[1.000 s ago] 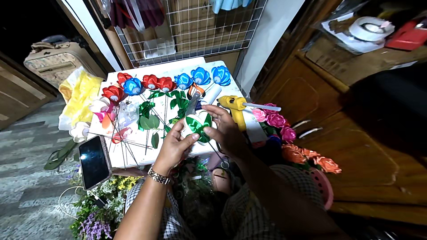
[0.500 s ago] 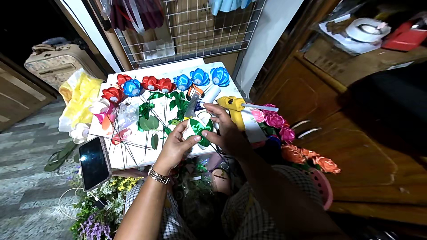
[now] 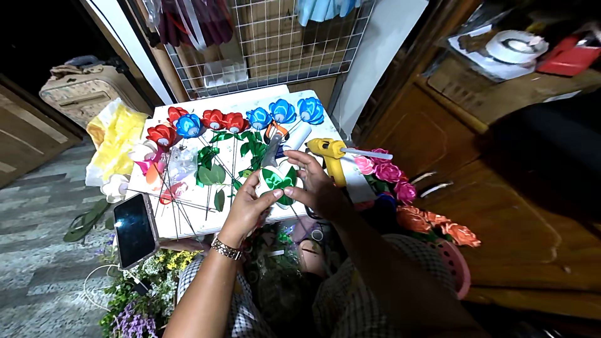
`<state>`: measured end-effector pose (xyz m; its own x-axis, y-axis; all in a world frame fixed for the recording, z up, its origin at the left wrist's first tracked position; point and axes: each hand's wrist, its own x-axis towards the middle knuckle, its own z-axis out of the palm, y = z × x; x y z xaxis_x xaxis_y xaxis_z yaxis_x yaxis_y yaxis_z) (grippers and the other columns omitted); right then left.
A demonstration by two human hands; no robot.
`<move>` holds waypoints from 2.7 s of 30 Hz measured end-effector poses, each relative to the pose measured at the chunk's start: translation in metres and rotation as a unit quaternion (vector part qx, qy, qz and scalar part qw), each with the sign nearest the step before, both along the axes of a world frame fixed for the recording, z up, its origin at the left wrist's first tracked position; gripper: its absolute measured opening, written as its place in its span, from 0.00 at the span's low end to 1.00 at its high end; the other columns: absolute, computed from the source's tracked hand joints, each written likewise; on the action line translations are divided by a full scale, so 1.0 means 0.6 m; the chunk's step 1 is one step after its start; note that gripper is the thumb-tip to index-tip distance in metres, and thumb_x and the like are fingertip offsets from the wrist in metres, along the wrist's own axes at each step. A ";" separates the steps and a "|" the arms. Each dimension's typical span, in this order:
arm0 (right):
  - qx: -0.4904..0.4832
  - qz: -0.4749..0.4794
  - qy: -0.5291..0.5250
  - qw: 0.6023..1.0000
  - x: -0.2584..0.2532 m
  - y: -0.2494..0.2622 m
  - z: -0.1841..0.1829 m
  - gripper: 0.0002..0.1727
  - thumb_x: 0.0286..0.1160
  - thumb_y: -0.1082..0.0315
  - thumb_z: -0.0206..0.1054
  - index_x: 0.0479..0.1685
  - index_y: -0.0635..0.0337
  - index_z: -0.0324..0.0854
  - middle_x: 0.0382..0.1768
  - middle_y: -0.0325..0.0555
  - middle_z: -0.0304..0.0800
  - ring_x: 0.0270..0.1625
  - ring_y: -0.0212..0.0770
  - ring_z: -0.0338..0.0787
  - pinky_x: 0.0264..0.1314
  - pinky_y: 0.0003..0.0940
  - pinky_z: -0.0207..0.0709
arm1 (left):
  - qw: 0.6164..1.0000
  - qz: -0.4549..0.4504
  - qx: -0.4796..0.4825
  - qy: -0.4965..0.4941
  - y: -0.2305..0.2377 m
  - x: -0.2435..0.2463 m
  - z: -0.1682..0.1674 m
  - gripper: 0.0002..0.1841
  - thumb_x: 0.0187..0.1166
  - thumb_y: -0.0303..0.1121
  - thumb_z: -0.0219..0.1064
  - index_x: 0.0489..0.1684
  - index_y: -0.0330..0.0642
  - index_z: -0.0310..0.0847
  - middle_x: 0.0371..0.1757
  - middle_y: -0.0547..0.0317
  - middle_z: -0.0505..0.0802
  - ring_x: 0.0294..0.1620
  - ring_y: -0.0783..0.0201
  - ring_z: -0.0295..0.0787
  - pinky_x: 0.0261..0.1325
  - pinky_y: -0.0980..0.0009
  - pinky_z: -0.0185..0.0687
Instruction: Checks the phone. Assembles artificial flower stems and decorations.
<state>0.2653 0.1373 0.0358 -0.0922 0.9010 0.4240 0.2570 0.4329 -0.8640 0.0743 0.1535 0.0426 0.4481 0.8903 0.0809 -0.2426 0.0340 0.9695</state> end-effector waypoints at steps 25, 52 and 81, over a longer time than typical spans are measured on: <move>0.023 -0.034 -0.045 0.998 -0.001 -0.004 0.004 0.45 0.59 0.67 0.76 0.85 0.60 0.65 0.83 0.53 0.70 0.80 0.44 0.75 0.76 0.43 0.73 | 0.999 -0.001 -0.039 0.024 0.008 0.001 0.001 0.40 0.69 0.20 0.71 0.86 0.50 0.61 0.59 0.56 0.90 0.49 0.69 0.91 0.52 0.72 0.88; -0.089 -0.319 -0.121 0.936 0.100 0.004 -0.008 0.20 0.79 0.61 0.67 0.54 0.74 0.83 0.44 0.67 0.88 0.45 0.57 0.88 0.51 0.60 0.79 | 0.928 0.151 0.339 0.015 0.014 -0.050 0.015 0.46 0.64 0.20 0.79 0.86 0.47 0.57 0.74 0.59 0.85 0.72 0.60 0.84 0.73 0.63 0.84; 0.188 0.102 -0.057 0.975 0.086 -0.096 0.058 0.17 0.76 0.44 0.72 0.49 0.44 0.85 0.46 0.22 0.89 0.55 0.19 0.83 0.60 0.17 0.75 | 0.847 0.144 0.512 -0.015 -0.017 -0.067 0.030 0.45 0.67 0.28 0.80 0.87 0.64 0.60 0.76 0.69 0.85 0.77 0.59 0.82 0.81 0.58 0.78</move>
<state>0.3172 0.0796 0.0706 -0.3188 0.6425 0.6968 0.2182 0.7652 -0.6057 0.0340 0.1434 0.0608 0.2085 0.4188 0.8838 -0.1230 -0.8853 0.4485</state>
